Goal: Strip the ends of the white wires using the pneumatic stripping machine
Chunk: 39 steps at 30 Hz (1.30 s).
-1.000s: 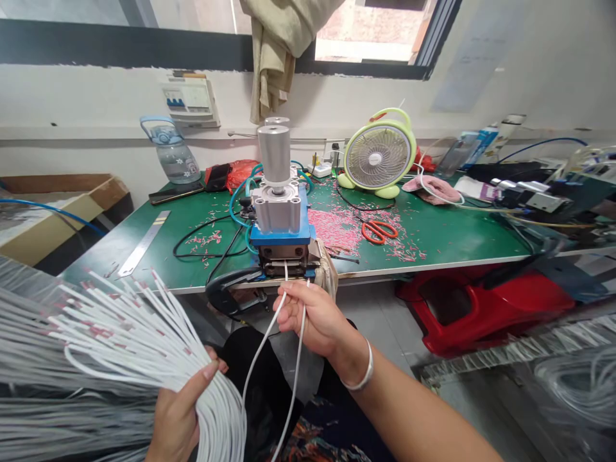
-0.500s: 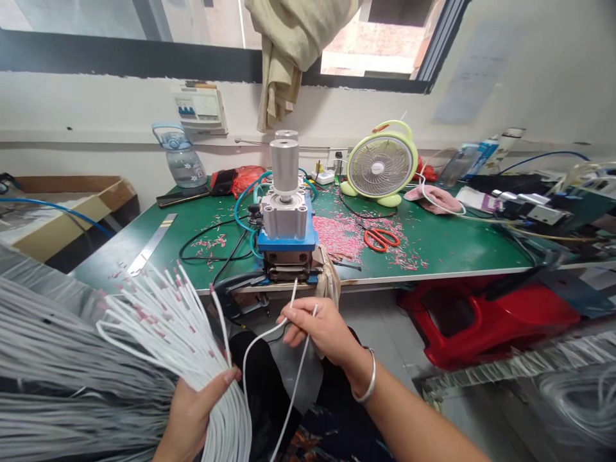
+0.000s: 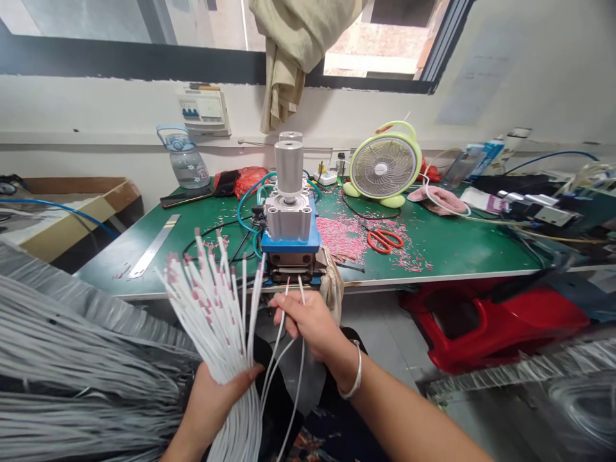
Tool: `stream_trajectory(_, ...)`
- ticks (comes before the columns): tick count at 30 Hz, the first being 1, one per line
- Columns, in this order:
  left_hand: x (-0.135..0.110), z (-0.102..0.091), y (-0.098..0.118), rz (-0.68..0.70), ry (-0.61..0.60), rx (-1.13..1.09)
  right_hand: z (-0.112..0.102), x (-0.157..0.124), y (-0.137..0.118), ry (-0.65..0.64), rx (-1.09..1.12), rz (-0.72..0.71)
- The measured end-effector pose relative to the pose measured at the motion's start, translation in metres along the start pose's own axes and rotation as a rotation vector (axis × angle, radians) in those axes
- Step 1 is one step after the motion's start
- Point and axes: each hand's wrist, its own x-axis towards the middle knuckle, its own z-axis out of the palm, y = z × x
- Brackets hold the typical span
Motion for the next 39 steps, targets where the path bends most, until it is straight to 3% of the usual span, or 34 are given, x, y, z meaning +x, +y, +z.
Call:
stream_trajectory(6,0.009,-0.020,0.014,-0.118,0.087,-0.554,-0.009,0.012,-0.013,0.144,0.265,0.085)
stream_trajectory(10,0.011,-0.024,0.024,-0.085,0.095,-0.663,-0.009,0.019,-0.016,0.176,0.334,0.076)
stream_trajectory(15,0.009,-0.023,0.020,-0.151,0.088,-0.621,-0.010,0.016,-0.010,0.157,0.295,0.001)
stream_trajectory(20,0.003,-0.014,0.008,-0.148,0.017,-0.565,-0.017,0.001,0.001,0.045,0.167,-0.045)
stream_trajectory(27,0.005,-0.016,-0.019,-0.030,-0.023,-0.029,-0.024,-0.013,0.003,-0.099,0.192,0.023)
stream_trajectory(30,0.006,-0.014,-0.021,0.051,-0.100,0.134,-0.016,-0.015,0.007,-0.073,0.186,0.012)
stream_trajectory(34,0.003,-0.009,-0.021,0.041,-0.183,0.238,-0.001,-0.014,0.014,-0.053,0.111,0.043)
stream_trajectory(36,0.001,-0.009,-0.021,0.031,-0.172,0.219,0.003,-0.012,0.014,-0.033,0.092,0.037)
stream_trajectory(39,0.000,-0.015,-0.018,0.022,-0.072,0.058,0.003,-0.005,0.008,0.037,0.247,0.033)
